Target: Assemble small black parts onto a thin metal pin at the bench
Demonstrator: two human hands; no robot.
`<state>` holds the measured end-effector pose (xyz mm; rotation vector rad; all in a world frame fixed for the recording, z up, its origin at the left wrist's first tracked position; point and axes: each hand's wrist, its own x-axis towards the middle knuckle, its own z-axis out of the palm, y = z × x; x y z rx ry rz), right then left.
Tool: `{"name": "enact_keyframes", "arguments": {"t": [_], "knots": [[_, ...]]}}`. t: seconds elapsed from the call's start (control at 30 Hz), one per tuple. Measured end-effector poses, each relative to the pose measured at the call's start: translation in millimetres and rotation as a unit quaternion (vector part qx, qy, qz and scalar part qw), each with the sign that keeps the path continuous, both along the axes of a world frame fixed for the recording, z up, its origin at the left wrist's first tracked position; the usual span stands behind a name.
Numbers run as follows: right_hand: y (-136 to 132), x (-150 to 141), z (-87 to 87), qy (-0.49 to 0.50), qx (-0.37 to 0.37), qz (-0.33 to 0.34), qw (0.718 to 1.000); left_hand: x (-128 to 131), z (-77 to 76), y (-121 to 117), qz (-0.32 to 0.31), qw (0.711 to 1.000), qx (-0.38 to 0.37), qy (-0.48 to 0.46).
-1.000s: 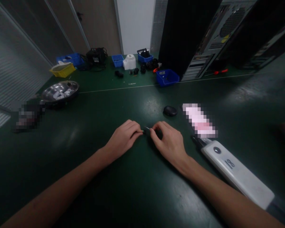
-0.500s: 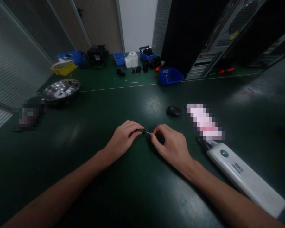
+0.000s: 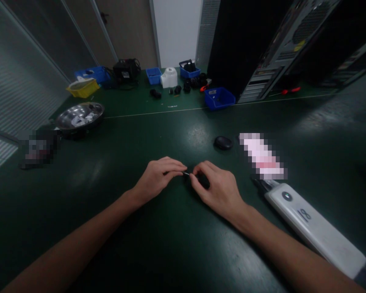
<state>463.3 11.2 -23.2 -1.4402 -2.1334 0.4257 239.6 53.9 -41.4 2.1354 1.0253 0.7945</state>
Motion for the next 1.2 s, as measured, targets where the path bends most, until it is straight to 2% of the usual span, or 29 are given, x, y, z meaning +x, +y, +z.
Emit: {"name": "enact_keyframes", "arguments": {"t": [0.37, 0.7, 0.93, 1.1, 1.2], "knots": [[0.6, 0.2, -1.1, 0.007, -0.001, -0.007, 1.000, 1.1, 4.6, -1.1, 0.001, 1.000, -0.006, 0.001], [0.9, 1.2, 1.6, 0.045, 0.013, -0.023, 0.999, 3.8, 13.7, -2.5, -0.008, 0.997, -0.079, -0.003], [2.1, 1.7, 1.1, 0.040, 0.000, -0.013, 0.999, 4.6, 14.4, -2.9, -0.007, 0.997, -0.078, -0.004], [2.8, 2.5, -1.0, 0.024, -0.009, -0.012, 1.000, 3.4, 10.5, -2.6, 0.012, 0.998, -0.052, -0.013], [3.0, 3.1, -2.5, 0.015, -0.014, -0.006, 1.000, 3.2, 9.2, -2.8, 0.000, 0.999, -0.036, -0.010]]}}
